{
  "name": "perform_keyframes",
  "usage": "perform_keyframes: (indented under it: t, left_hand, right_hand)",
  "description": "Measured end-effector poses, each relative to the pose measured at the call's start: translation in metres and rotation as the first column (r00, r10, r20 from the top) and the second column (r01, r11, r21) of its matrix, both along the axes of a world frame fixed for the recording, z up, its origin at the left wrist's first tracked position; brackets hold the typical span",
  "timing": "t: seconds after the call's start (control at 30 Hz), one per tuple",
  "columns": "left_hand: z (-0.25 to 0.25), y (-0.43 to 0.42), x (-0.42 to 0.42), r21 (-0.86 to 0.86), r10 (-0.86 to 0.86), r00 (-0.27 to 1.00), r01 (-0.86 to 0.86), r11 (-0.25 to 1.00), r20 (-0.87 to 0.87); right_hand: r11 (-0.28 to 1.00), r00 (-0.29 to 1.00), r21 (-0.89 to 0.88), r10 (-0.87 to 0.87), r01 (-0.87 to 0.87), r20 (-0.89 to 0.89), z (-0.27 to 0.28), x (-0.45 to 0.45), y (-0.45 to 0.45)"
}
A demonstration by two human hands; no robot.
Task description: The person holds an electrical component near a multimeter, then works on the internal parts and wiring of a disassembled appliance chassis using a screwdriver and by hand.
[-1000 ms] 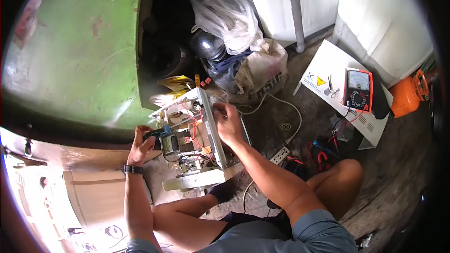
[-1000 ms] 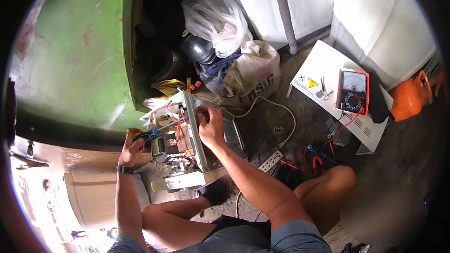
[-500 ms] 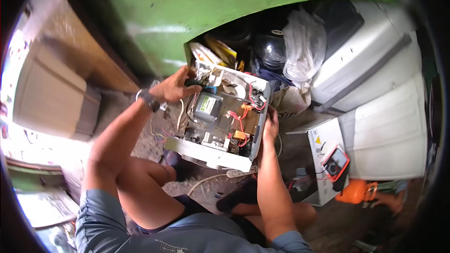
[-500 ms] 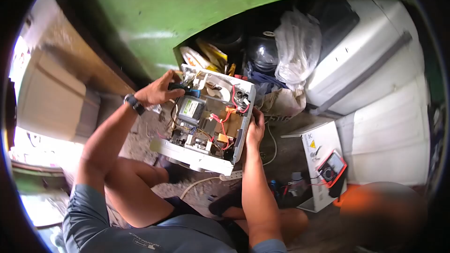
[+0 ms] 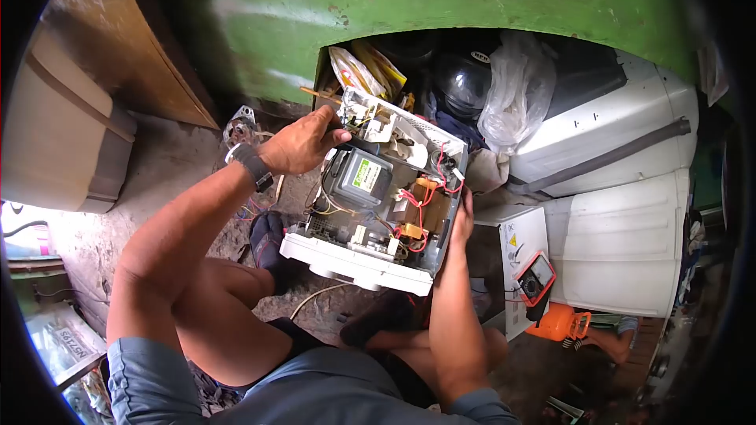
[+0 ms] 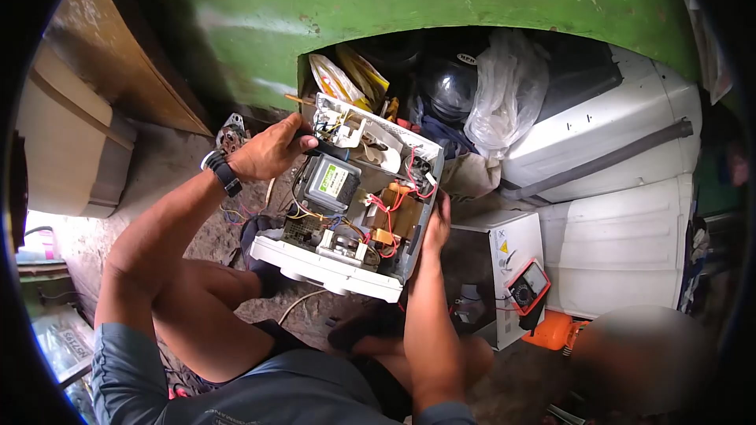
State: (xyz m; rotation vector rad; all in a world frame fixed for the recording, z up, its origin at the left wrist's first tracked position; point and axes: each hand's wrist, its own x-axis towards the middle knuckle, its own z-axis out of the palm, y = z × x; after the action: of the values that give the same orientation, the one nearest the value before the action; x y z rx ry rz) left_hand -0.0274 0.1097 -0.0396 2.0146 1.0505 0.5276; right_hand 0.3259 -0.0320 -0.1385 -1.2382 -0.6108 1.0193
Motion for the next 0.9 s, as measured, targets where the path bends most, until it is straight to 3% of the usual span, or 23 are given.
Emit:
perform_keyframes:
  t: [0.07,0.13,0.2,0.27,0.3,0.37,0.4,0.47,0.5,0.53,0.6,0.63,0.7,0.8,0.83,0.87,0.9]
  left_hand:
    - [-0.004,0.000,-0.002,-0.002,-0.005,0.999,0.005,1.000,0.038]
    - [-0.013,-0.004,-0.005,0.146,-0.029,0.983,0.002,0.989,0.183]
    - [-0.021,0.001,-0.005,0.111,-0.078,0.956,0.048,0.993,0.283]
    - [0.000,-0.003,-0.004,-0.312,0.063,0.989,-0.019,0.950,0.133]
    - [-0.004,-0.002,-0.003,-0.315,0.061,0.990,-0.017,0.949,0.131]
    - [-0.012,0.002,-0.003,0.092,0.021,0.999,-0.024,0.995,0.037]
    - [-0.009,0.000,-0.001,0.090,0.021,0.999,-0.025,0.996,0.037]
    - [0.001,-0.001,0.003,-0.089,0.121,0.990,-0.127,0.988,-0.073]
    - [0.002,0.000,0.005,-0.084,0.142,0.986,-0.149,0.985,-0.083]
    - [0.003,0.000,0.006,-0.081,0.143,0.986,-0.149,0.985,-0.083]
    - [0.005,-0.002,0.010,-0.295,0.224,0.974,-0.205,0.933,0.031]
    - [0.003,-0.002,0.010,-0.293,0.224,0.974,-0.206,0.934,0.031]
    - [-0.003,-0.003,0.007,-0.499,0.251,0.930,-0.089,0.862,0.267]
    - [0.000,-0.002,-0.002,-0.477,0.129,0.959,0.007,0.879,0.251]
    - [0.002,-0.002,0.000,-0.479,0.127,0.960,0.008,0.878,0.250]
    - [0.003,-0.003,0.003,-0.377,0.141,0.981,-0.083,0.923,0.130]
    - [0.005,-0.003,0.004,-0.257,0.169,0.986,-0.161,0.953,0.010]
  right_hand:
    - [1.000,1.000,-0.003,0.004,-0.004,0.001,0.001,0.000,0.001]
    - [0.999,0.993,-0.036,-0.032,0.037,0.115,0.003,-0.001,-0.001]
    - [0.999,0.994,-0.021,-0.027,0.030,0.110,0.006,-0.004,-0.002]
    - [0.999,0.996,-0.010,-0.040,0.041,0.077,0.009,-0.007,-0.001]
    - [0.999,0.996,-0.013,-0.043,0.044,0.075,0.005,-0.005,0.000]
    - [1.000,0.998,-0.008,-0.012,0.012,0.056,0.000,-0.001,0.000]
    - [1.000,0.998,-0.010,-0.011,0.012,0.056,-0.002,0.001,-0.001]
    - [0.999,0.999,-0.008,0.042,-0.042,0.016,-0.005,0.004,0.001]
    - [0.999,0.999,-0.004,0.043,-0.043,0.015,-0.009,0.007,0.002]
    - [0.999,0.999,0.003,0.042,-0.042,0.025,-0.013,0.009,0.003]
    - [0.999,0.998,0.011,0.042,-0.042,0.036,-0.022,0.014,0.005]
    - [0.999,0.999,-0.003,0.033,-0.033,-0.010,-0.026,0.017,0.007]
    - [1.000,0.998,-0.017,0.021,-0.022,-0.059,-0.034,0.020,0.010]
    - [1.000,0.988,-0.013,0.008,-0.010,-0.156,-0.034,0.021,0.012]
    - [0.999,0.992,-0.040,-0.003,0.009,0.128,-0.022,0.018,0.010]
    - [0.997,0.916,-0.064,-0.004,0.033,0.401,-0.010,0.012,0.008]
    - [0.997,0.916,-0.065,-0.003,0.032,0.401,-0.009,0.011,0.006]
